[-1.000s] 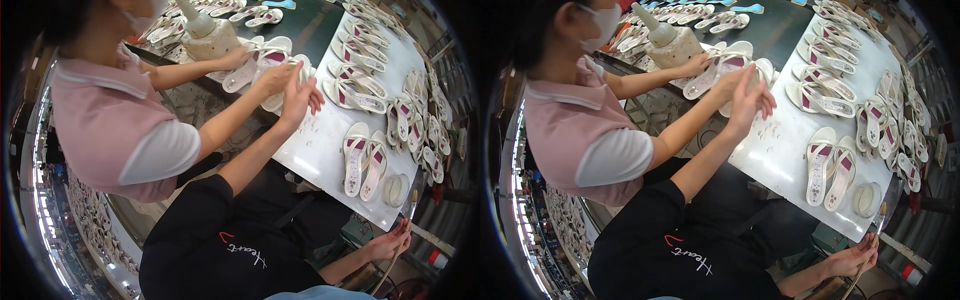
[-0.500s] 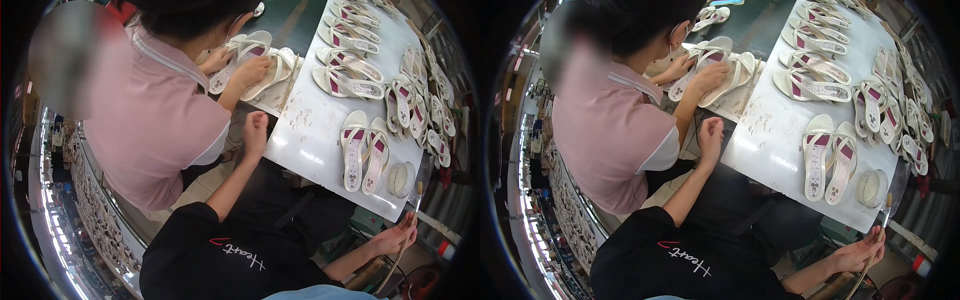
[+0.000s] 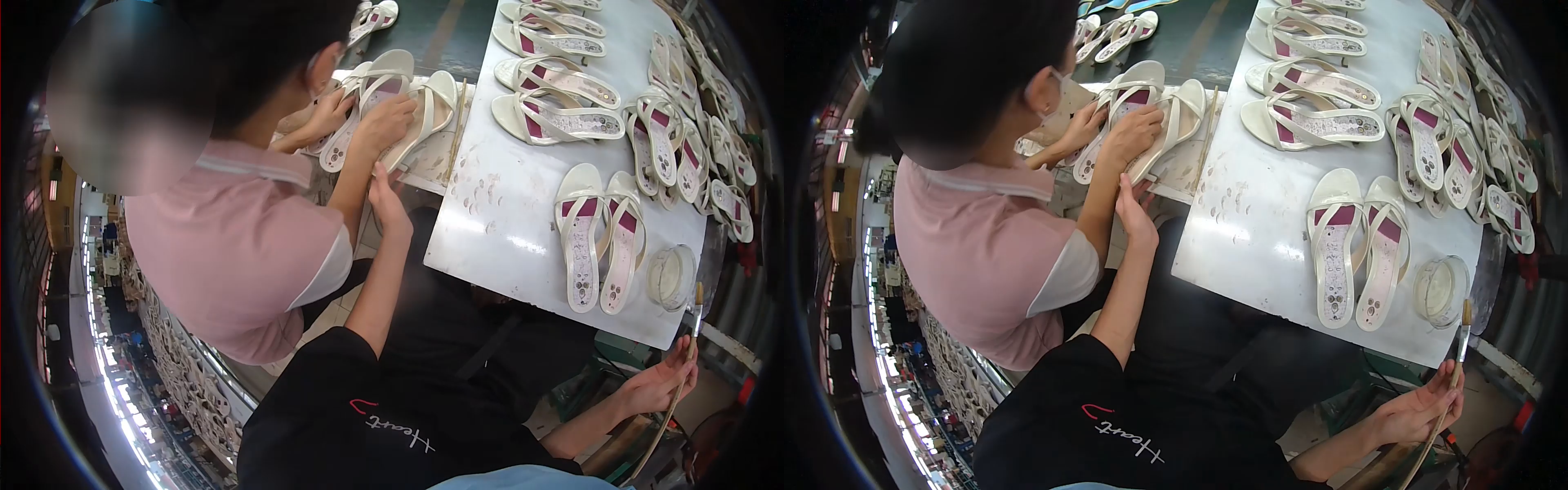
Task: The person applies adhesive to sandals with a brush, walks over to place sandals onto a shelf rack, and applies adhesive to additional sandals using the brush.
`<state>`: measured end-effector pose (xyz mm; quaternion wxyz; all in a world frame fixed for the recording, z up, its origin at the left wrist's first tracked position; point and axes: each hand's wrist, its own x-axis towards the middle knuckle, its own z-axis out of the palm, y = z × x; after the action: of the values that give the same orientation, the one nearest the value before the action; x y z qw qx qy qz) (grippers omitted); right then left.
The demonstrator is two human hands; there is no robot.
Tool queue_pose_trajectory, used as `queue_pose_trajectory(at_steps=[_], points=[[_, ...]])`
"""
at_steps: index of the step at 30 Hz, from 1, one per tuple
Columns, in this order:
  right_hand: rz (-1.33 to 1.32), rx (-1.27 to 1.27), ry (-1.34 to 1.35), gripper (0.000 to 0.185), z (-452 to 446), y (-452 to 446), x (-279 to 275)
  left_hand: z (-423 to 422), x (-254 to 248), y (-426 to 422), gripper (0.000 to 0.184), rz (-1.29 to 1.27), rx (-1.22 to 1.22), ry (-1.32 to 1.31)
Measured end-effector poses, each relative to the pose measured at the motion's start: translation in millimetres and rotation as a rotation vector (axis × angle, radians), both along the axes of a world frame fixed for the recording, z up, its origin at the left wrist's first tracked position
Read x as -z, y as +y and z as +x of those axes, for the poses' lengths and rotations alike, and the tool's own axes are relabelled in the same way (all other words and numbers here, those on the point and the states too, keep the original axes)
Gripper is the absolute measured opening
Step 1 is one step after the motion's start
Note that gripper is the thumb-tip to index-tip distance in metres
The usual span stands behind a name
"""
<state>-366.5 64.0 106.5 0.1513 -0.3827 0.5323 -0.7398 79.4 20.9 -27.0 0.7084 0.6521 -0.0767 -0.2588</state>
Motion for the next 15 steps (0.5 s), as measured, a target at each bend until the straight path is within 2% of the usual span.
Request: queue_pose_trajectory(at_steps=[4, 7, 9, 10, 11, 13, 15], points=[[0.031, 0.016, 0.003, 0.019, -1, -4, 3, -4, -7, -1, 0.044, 0.033, -0.007, -0.033], [0.058, 0.041, -0.008, 0.02, 1, -7, 2, -2, 2, 2, 0.043, 0.038, 0.081, -0.089], [0.069, 0.029, 0.0, 0.019, 1, -9, 3, -6, 11, 0, 0.041, -0.018, 0.103, -0.313], [0.076, 0.019, 0.01, 0.019, 0, -10, 3, -6, 11, 2, 0.042, 0.056, 0.159, -0.357], [0.078, 0.016, 0.011, 0.019, -1, -11, 4, -8, 11, 2, 0.042, 0.058, 0.157, -0.356], [0.06, 0.002, 0.011, 0.019, -2, -11, 6, -18, 2, -2, 0.044, 0.09, 0.339, -0.314], [0.059, 0.006, 0.009, 0.019, -2, -11, 6, -21, 4, -4, 0.044, 0.048, 0.362, -0.293]])
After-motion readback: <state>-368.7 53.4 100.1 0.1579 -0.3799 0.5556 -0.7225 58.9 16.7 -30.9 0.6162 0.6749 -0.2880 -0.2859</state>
